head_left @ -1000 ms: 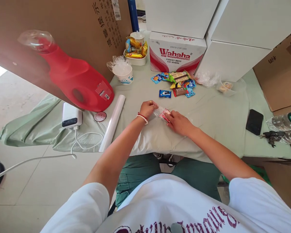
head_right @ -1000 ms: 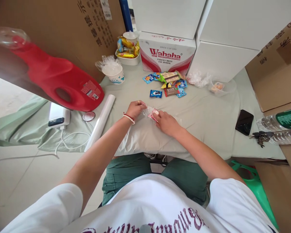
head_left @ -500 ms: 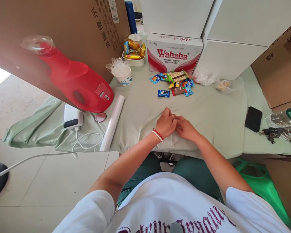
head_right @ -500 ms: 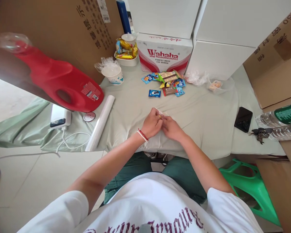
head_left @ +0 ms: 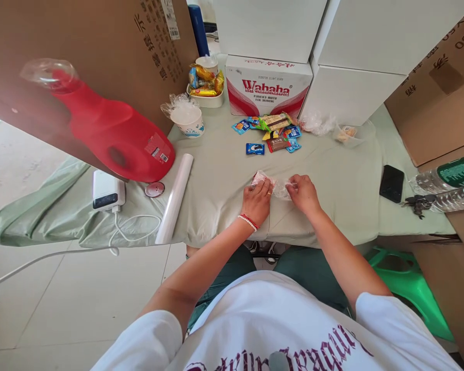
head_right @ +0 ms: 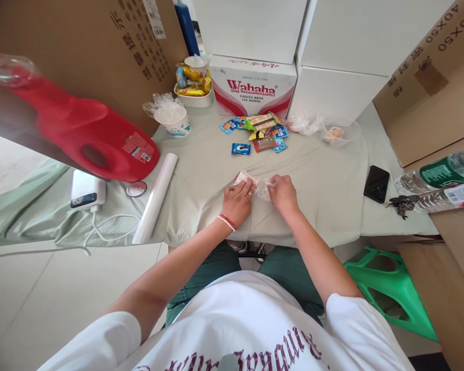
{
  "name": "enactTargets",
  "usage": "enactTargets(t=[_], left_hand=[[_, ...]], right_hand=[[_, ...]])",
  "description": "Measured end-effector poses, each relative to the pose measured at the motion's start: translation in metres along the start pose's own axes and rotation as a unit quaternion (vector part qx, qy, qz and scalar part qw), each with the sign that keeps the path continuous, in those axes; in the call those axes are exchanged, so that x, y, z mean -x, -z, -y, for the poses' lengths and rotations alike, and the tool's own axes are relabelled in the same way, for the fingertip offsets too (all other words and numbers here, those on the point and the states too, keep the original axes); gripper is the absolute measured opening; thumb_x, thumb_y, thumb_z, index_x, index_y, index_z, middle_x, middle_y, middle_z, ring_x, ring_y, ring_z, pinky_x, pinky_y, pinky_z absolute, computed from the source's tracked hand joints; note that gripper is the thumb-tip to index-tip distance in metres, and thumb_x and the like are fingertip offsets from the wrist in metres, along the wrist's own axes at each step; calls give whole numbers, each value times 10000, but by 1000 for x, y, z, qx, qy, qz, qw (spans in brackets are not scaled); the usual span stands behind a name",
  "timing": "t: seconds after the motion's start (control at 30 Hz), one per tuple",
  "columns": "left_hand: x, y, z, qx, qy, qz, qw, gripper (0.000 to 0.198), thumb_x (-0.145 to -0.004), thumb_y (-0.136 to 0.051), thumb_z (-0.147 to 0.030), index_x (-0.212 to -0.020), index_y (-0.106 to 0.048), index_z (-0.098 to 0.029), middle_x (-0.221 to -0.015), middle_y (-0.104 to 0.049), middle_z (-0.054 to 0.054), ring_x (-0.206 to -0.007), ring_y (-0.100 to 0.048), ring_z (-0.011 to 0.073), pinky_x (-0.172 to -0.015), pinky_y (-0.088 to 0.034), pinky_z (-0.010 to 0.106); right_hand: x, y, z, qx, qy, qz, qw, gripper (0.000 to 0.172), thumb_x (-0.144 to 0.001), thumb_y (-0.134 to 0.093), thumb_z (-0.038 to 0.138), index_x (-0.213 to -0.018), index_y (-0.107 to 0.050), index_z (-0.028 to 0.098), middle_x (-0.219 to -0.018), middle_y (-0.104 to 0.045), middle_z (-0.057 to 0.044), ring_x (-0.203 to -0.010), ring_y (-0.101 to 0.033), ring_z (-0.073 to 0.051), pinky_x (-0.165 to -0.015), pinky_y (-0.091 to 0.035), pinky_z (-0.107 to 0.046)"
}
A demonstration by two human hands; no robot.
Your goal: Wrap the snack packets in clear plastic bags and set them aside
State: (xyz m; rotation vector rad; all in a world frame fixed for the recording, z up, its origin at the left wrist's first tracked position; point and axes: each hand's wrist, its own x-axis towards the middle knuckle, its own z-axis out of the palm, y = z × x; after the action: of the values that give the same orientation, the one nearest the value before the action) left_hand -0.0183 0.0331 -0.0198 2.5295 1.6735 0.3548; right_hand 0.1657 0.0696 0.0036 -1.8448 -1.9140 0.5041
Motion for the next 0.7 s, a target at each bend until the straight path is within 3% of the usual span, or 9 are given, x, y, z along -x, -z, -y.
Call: enactTargets(t=[0.13,0.23,0.33,0.4,0.47,0.53,0.6,0.7], left_hand=[[2,-3,-2,11,2,-1,1000,564,-991,-322,-75,-1514,-519,-145,-1649,-443,157,-1529,-394,290,-1183,-312,559],[7,0,-1,27,12,-4,1000,493,-961,-397,-94,-1404,-614,-82,-1556,-542,213,-1521,-412,325,-1216,-304,535],[25,11,9,43,24,-50,998,537,-904,-475,-110,-1427,-573,-42,-1559,-520,258,-1522,-410,355,-1246,-267,576],[46,22,24,43,3,-119,992,567,-904,-495,-136,-1465,-530,-60,-1609,-463,244,-1572,-323,364,-1272,-189,619],[67,30,42,36,-26,-183,982,529,-916,-507,-146,-1443,-552,-126,-1541,-565,193,-1568,-346,322,-1297,-123,609],[84,33,61,18,-11,-223,975,460,-914,-539,-158,-1370,-602,-164,-1423,-665,162,-1538,-400,314,-1299,-103,616],[94,29,76,1,43,-225,973,385,-914,-559,-183,-1288,-642,-156,-1387,-678,174,-1525,-414,346,-1287,-110,641],[98,16,89,-7,116,-190,975,325,-928,-542,-215,-1220,-663,-138,-1350,-678,198,-1468,-477,380,-1254,-195,651]], right_hand=[[-33,-2,48,23,49,32,998,195,-951,-533,214,-1079,-679,201,-1037,-694,-86,-967,-648,-235,-865,-492,-330],[-52,-15,87,106,62,101,987,252,-972,-497,160,-1123,-698,181,-1107,-697,-129,-1004,-662,-251,-869,-485,-326],[-57,-28,110,145,74,156,974,300,-973,-528,154,-1237,-670,153,-1189,-665,-159,-1011,-662,-258,-876,-493,-332],[-50,-36,117,149,85,153,973,311,-1003,-537,205,-1285,-641,125,-1245,-629,-181,-1049,-642,-267,-921,-494,-354],[-39,-44,118,145,98,118,977,344,-1036,-544,329,-1284,-631,107,-1270,-600,-194,-1129,-593,-294,-993,-477,-395],[-28,-52,118,140,116,75,980,427,-1006,-612,455,-1252,-634,106,-1258,-588,-195,-1190,-529,-322,-1032,-460,-437],[-18,-60,116,144,129,52,980,467,-937,-716,463,-1233,-631,112,-1236,-583,-188,-1188,-495,-328,-1015,-467,-452],[-11,-64,108,153,126,39,979,319,-972,-653,291,-1246,-628,129,-1202,-600,-172,-1117,-499,-306,-967,-482,-444]])
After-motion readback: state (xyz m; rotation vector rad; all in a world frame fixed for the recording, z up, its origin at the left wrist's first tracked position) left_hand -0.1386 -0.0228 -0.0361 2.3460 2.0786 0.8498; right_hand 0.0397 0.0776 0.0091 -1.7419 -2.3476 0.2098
